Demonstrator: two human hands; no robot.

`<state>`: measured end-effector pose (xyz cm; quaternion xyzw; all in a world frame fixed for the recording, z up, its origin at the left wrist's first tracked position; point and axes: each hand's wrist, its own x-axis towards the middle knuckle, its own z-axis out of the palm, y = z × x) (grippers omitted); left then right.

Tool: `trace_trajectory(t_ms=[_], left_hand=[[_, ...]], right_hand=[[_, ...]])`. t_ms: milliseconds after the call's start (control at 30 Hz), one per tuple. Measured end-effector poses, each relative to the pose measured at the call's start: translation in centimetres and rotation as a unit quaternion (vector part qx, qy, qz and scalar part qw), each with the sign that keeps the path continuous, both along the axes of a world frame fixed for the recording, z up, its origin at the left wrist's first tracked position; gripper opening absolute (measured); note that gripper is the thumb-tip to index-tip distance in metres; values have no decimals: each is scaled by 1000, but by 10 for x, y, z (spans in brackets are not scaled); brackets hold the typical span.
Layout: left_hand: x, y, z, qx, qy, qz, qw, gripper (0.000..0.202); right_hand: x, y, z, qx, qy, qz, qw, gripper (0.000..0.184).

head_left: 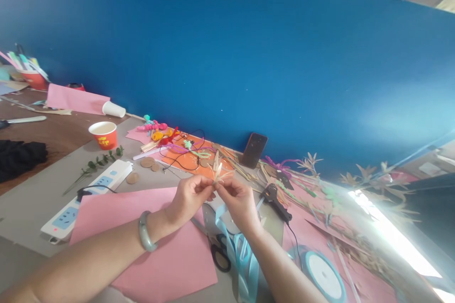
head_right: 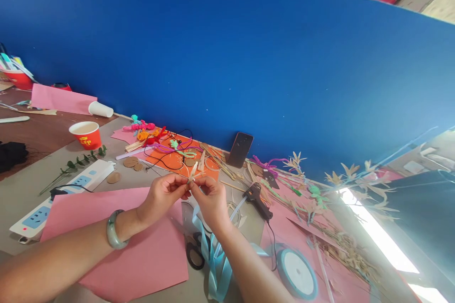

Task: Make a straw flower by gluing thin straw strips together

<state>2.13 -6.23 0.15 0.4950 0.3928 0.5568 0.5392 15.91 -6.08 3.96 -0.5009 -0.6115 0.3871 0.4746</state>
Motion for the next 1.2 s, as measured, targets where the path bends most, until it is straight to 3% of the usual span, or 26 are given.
trace_trajectory(t_ms=[433, 833, 1200], left_hand=[[-5, 2, 8, -1, -15, -31, 999, 27], [-5, 5, 4, -3, 13, 21, 1000, 21], [-10, -1, -2, 151, 155, 63, 974, 12]], right_hand=[[0, 1, -7, 28, 22, -1, 999, 11], [-1, -5, -6, 95, 11, 26, 995, 10], [-7, -8, -6, 76, 17, 15, 997, 5]])
